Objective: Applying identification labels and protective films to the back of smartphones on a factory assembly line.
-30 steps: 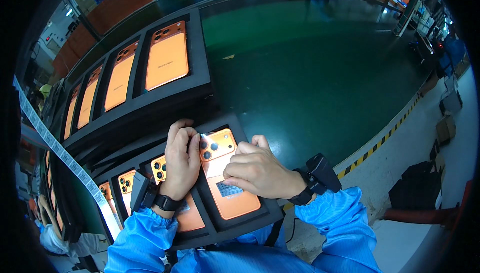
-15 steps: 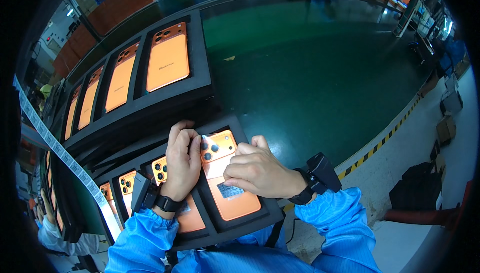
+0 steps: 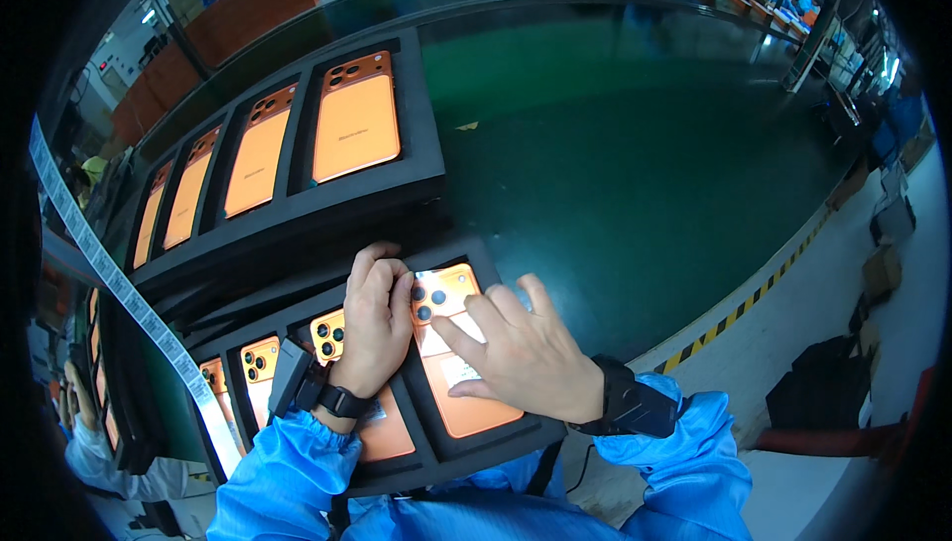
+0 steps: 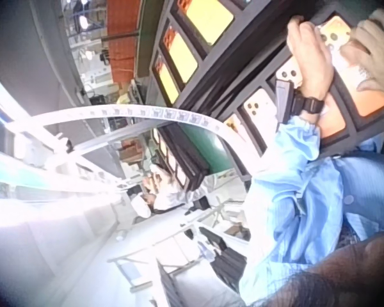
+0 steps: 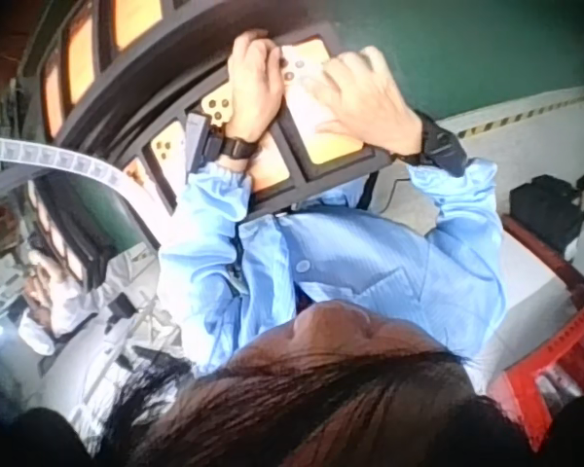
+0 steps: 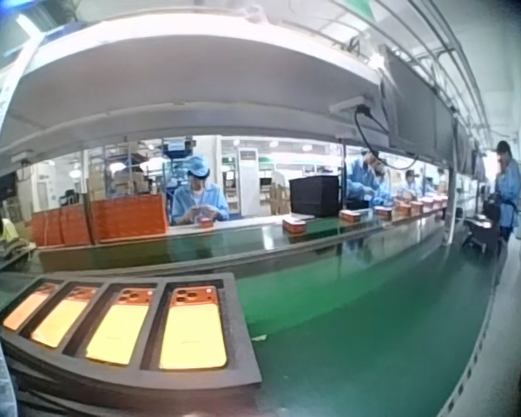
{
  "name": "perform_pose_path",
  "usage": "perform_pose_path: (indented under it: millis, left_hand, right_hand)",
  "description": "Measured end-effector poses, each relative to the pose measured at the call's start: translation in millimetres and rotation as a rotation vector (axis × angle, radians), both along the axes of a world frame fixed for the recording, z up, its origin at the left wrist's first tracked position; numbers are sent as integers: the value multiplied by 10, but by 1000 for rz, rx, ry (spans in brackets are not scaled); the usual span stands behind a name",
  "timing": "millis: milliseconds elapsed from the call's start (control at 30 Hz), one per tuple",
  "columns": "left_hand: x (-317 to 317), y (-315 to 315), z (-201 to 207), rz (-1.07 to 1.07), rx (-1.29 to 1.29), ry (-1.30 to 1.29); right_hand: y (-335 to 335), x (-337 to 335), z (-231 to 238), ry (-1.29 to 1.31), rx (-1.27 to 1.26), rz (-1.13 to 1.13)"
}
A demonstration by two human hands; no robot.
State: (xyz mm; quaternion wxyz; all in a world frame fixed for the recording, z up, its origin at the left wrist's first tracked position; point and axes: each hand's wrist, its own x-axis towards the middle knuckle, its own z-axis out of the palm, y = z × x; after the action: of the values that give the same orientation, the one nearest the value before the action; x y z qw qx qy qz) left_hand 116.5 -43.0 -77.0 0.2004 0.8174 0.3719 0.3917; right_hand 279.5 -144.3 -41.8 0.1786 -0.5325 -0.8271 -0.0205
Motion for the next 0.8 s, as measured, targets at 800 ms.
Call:
perform_pose_path:
  millis: [800]
  left_hand:
    - [-246,-316,154,-747,-393,72]
  right_hand:
    - [823,-782,950,117,560,64]
